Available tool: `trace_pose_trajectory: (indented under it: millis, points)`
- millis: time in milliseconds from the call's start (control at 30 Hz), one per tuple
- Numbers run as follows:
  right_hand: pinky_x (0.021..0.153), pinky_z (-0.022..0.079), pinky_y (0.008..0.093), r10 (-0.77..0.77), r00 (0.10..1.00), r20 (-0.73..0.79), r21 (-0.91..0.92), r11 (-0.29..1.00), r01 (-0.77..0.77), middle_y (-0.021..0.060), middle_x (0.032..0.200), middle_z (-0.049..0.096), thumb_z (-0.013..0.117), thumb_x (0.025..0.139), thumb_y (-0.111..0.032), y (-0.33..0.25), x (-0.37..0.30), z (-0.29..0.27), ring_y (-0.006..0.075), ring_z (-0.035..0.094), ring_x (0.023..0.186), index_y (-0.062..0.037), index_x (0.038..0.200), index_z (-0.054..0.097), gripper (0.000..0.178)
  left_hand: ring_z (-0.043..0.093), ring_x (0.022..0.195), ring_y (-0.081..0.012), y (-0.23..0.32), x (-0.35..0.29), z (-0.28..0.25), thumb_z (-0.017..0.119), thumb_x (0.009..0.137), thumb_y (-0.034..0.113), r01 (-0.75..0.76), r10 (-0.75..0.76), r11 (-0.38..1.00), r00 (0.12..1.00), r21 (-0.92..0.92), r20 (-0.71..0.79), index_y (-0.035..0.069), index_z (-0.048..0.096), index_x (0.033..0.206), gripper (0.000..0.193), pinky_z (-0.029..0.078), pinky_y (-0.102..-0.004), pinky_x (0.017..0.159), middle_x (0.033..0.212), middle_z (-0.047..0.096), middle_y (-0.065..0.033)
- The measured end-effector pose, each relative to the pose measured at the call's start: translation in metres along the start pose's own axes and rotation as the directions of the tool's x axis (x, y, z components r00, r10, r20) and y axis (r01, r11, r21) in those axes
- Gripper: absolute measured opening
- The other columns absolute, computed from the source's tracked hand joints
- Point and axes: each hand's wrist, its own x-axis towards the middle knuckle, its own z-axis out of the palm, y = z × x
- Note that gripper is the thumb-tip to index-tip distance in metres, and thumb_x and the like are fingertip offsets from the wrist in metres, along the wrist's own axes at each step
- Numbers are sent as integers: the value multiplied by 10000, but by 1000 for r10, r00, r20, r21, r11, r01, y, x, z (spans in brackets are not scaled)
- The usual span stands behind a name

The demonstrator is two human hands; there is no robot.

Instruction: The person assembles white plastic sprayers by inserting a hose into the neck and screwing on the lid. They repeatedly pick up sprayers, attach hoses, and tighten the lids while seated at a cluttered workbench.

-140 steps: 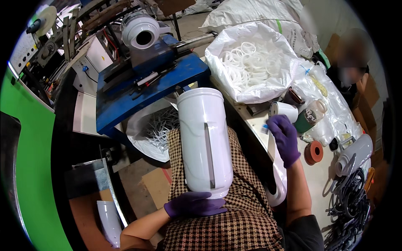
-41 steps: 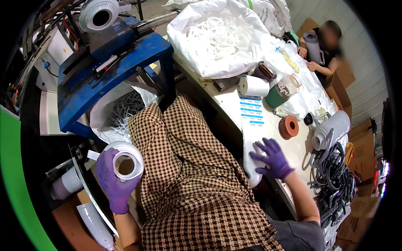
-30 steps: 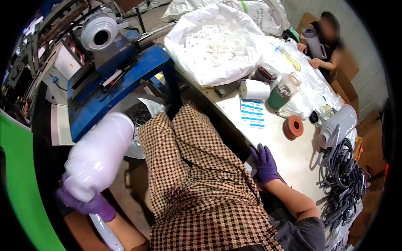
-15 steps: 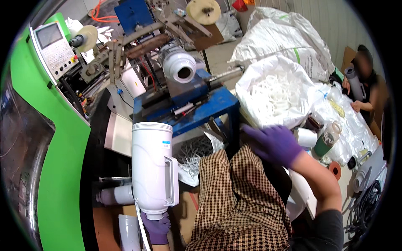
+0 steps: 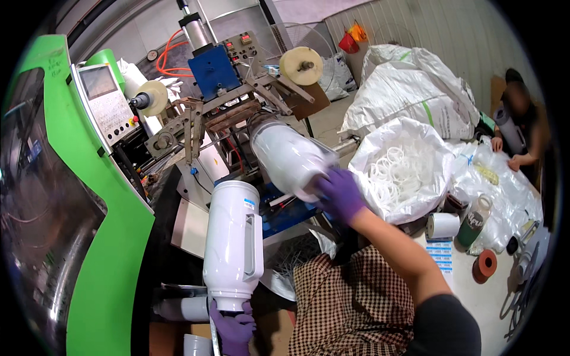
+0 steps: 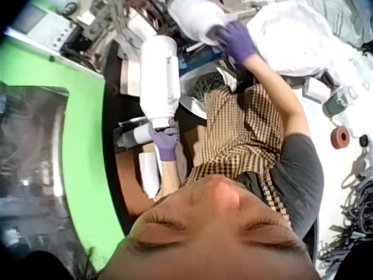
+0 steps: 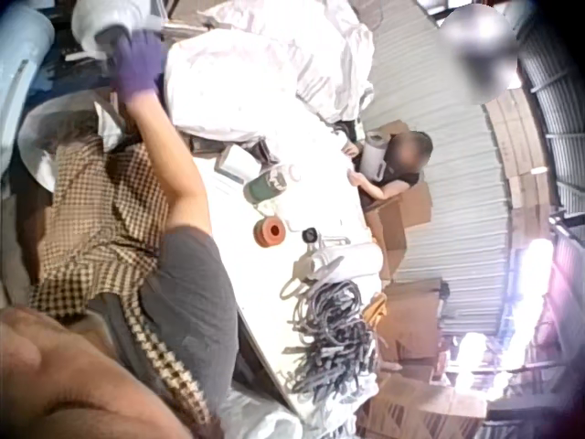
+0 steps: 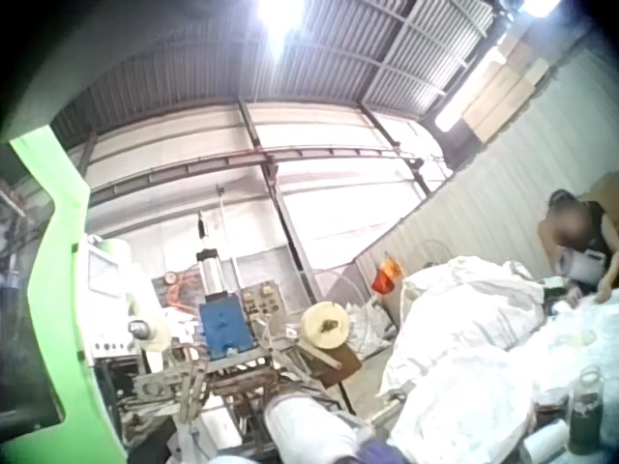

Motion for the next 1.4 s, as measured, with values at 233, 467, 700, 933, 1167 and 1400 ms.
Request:
trace_pose_trajectory:
  millis: [233, 467, 700, 933, 1167, 1400]
  points:
    - [988, 519, 409, 842, 474, -259, 830, 445, -338, 149, 1283, 613, 650, 892, -352, -20, -198, -253, 249, 621, 1156, 20, 1390, 503, 639, 699, 989, -317, 5, 88, 94, 619, 914, 533, 340, -230, 932, 819, -122, 526, 161, 609, 1263, 511, 458, -247, 544, 1225, 655, -93]
    - [800, 487, 369, 718, 691, -81, 734, 512, -446, 144, 970, 673, 929, 467, -551, -3, -219, -312, 264, 618, 861, -74, 705, 579, 639, 589, 1126, -378, -87, 178, 232, 754, 887, 432, 215, -200, 976, 851, 24, 487, 125, 507, 1377, 629, 632, -363, 741, 1324, 544, -163]
    - [609, 437, 356, 376, 899, 223, 685, 596, -419, 89, 750, 610, 941, 492, -450, -13, -182, -277, 264, 583, 665, -115, 683, 609, 509, 604, 1067, -345, -69, 311, 337, 777, 849, 523, -79, 20, 962, 975, 261, 220, 167, 443, 1396, 734, 607, -433, 726, 1303, 556, -116]
    - [613, 439, 373, 412, 901, 132, 762, 540, -358, 85, 797, 622, 924, 588, -401, -22, -163, -235, 270, 605, 723, -99, 765, 656, 441, 588, 1144, -330, -36, 370, 344, 765, 787, 657, -192, 62, 789, 970, 584, 236, 174, 378, 1475, 925, 541, -487, 895, 1365, 541, -113]
    - [895, 510, 377, 423, 892, 160, 640, 643, -420, 92, 1076, 707, 869, 762, -371, -61, -131, -229, 261, 663, 1015, -101, 1110, 743, 458, 331, 1485, -359, -124, 170, 303, 547, 927, 685, -117, -299, 849, 696, 514, 653, 169, 220, 1620, 924, 296, -494, 1205, 1635, 284, -203]
    - [965, 505, 353, 569, 797, 202, 760, 423, -494, 121, 1273, 620, 840, 833, -232, -87, -138, -248, 208, 620, 1120, -18, 1468, 480, 760, 601, 1227, -404, -156, 0, 285, 890, 621, 235, -728, -570, 578, -36, 369, 821, 56, 723, 1046, 490, 448, -475, 1060, 1388, 566, -272]
